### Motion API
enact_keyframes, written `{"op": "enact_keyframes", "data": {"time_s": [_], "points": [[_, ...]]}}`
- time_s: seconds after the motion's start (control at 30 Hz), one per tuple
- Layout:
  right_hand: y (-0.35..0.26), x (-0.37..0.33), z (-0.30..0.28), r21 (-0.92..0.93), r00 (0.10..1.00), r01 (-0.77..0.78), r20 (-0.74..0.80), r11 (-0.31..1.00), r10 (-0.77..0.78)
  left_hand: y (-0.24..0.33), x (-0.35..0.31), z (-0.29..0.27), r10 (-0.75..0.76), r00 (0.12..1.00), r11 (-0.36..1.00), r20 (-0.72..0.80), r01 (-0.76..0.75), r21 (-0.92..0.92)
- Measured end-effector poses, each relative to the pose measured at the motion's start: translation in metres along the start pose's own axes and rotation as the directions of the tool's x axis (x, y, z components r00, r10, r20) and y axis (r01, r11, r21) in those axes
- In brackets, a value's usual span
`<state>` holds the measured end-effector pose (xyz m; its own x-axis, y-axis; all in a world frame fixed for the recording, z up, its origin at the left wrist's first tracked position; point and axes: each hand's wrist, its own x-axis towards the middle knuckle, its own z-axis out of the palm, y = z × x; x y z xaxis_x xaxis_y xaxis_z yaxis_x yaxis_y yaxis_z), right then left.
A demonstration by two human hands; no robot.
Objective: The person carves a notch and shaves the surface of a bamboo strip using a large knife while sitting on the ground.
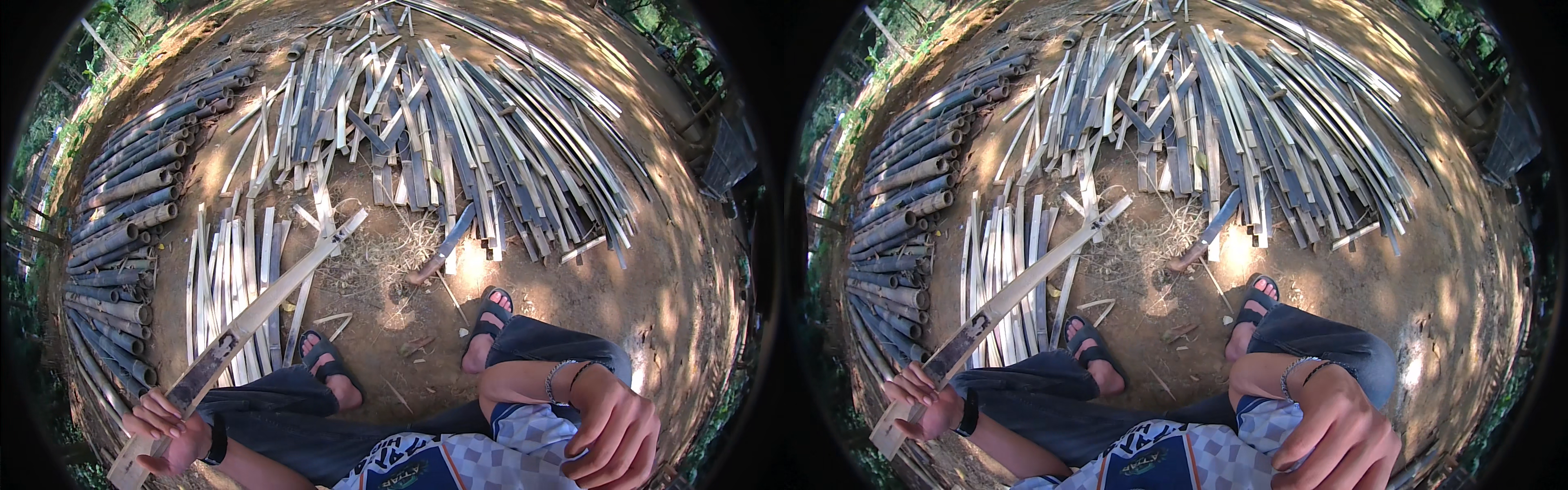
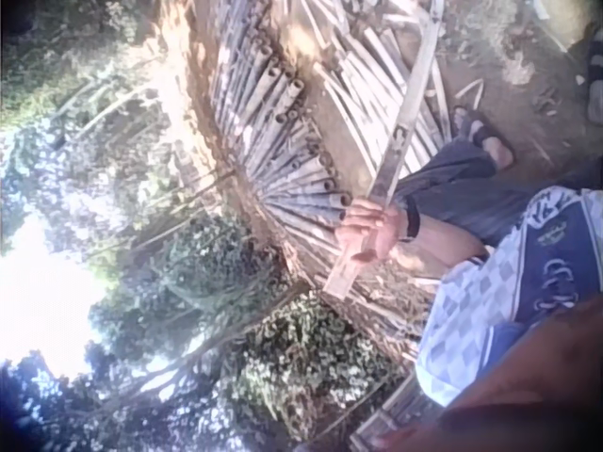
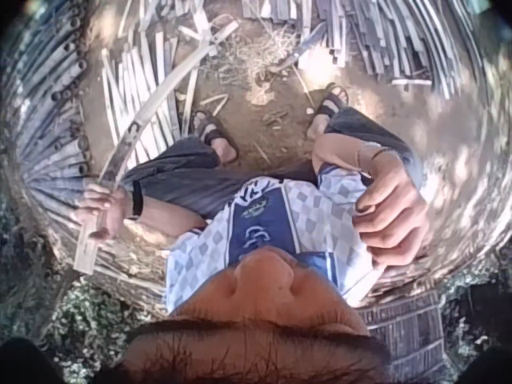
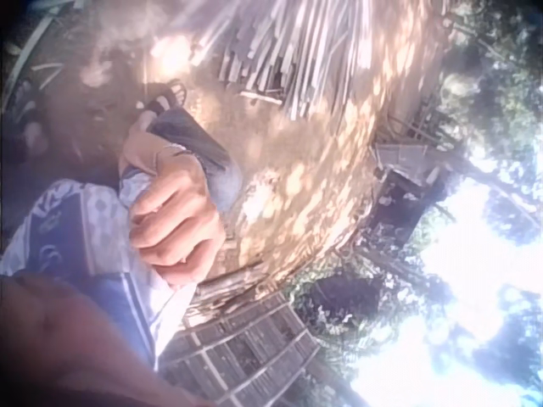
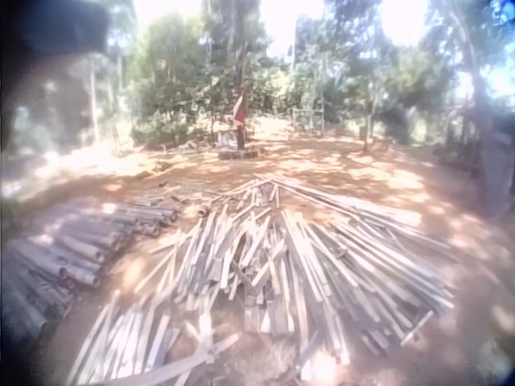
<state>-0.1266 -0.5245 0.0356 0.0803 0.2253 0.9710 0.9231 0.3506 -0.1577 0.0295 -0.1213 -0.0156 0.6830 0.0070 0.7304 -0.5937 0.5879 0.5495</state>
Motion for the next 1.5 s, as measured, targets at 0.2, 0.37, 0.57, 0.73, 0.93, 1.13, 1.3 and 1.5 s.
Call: {"op": "enact_keyframes", "data": {"time_s": [0.2, 0.37, 0.57, 0.73, 0.93, 1.13, 1.3, 1.5], "points": [[0.087, -0.103, -0.072, 0.653, 0.939, -0.171, -0.120, 0.738, 0.323, -0.001, -0.001, 0.002, 0.010, 1.000, 0.999, 0.006, -0.011, 0.044], [0.151, -0.319, -0.093, 0.814, 0.284, 0.200, -0.581, 0.545, 0.763, -0.001, -0.004, 0.000, -0.007, 0.999, 1.000, 0.054, 0.007, -0.001], [0.145, -0.400, -0.018, 0.691, -0.130, 0.355, -0.631, 0.630, 0.765, 0.003, -0.005, 0.001, 0.004, 1.000, 0.998, -0.016, -0.003, 0.063], [0.141, -0.463, -0.024, 0.553, -0.670, 0.075, -0.589, 0.830, 0.453, -0.002, -0.001, -0.002, -0.018, 0.998, 1.000, 0.054, 0.018, -0.011], [0.172, -0.477, 0.020, 0.826, -0.941, -0.306, -0.337, 0.473, -0.020, 0.001, -0.002, 0.003, 0.005, 1.000, 0.999, -0.031, -0.004, 0.053], [0.179, -0.498, 0.019, 0.765, -0.746, -0.572, -0.635, -0.295, -0.201, -0.002, -0.001, 0.004, 0.004, 0.999, 0.999, -0.034, -0.002, 0.054], [0.221, -0.480, 0.039, 0.827, -0.867, -0.487, -0.496, -0.282, 0.045, 0.006, -0.004, -0.002, -0.006, 0.999, 0.999, 0.033, 0.005, 0.034], [0.218, -0.506, 0.010, 0.847, -0.876, -0.472, -0.482, -0.245, 0.023, 0.000, -0.002, 0.002, 0.004, 1.000, 1.000, -0.009, -0.004, 0.030]]}}
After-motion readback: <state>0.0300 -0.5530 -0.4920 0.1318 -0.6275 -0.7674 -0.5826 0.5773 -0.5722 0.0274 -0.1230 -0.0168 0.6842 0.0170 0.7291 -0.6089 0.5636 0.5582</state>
